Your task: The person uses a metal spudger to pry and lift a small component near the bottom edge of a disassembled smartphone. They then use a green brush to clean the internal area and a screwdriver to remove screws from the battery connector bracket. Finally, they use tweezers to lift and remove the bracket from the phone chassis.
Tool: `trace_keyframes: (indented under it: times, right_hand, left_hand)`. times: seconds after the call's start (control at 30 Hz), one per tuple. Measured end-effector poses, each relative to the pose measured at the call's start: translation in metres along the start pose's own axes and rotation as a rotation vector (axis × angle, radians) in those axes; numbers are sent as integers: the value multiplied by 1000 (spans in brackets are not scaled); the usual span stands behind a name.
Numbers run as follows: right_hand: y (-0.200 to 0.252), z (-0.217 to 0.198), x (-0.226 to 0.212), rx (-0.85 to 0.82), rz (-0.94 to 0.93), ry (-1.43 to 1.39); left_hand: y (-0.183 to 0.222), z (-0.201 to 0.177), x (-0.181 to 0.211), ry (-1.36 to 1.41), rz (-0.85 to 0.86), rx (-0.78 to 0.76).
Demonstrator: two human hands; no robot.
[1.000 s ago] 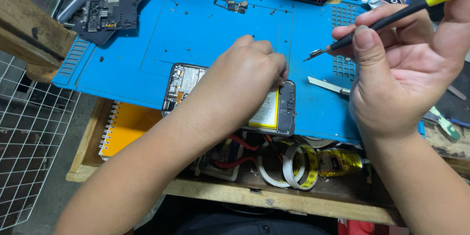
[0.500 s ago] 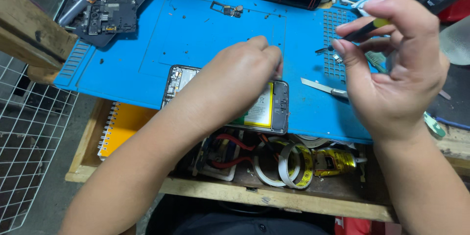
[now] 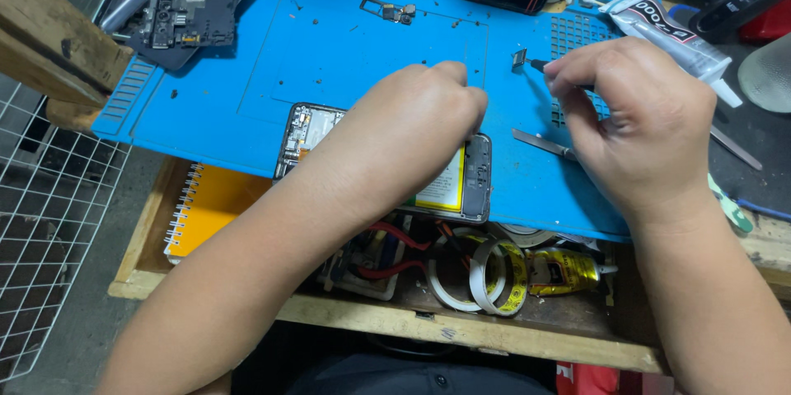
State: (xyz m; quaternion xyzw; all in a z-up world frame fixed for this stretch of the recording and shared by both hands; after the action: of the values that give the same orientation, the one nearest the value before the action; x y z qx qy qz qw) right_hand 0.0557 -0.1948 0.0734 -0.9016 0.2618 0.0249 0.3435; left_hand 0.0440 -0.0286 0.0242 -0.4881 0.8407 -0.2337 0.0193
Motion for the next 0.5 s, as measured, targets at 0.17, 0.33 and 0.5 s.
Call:
trace_keyframes:
  times: [0.17, 0.33, 0.5]
  right_hand:
    - [0, 2, -3, -130, 88, 142]
    - [3, 8, -1, -321, 143, 169]
    - [4, 0, -14, -301, 100, 199]
  left_hand:
    - [-2, -2, 8, -80, -9, -17]
    - [-2, -4, 7, -80, -5, -30]
    - [-5, 0, 5, -129, 16, -54]
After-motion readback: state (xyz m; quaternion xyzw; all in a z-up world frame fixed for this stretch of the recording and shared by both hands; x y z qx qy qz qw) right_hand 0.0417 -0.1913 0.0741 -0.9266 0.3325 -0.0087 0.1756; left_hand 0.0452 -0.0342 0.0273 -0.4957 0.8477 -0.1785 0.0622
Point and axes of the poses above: each hand's wrist, its own y-axis away from the middle knuckle, its own z-axis out of the palm, x = y × z, the point moved 5 cm from there along -y, towards the middle knuckle, and after that the axes turned 7 degrees about -y, right-handed, at the moved point
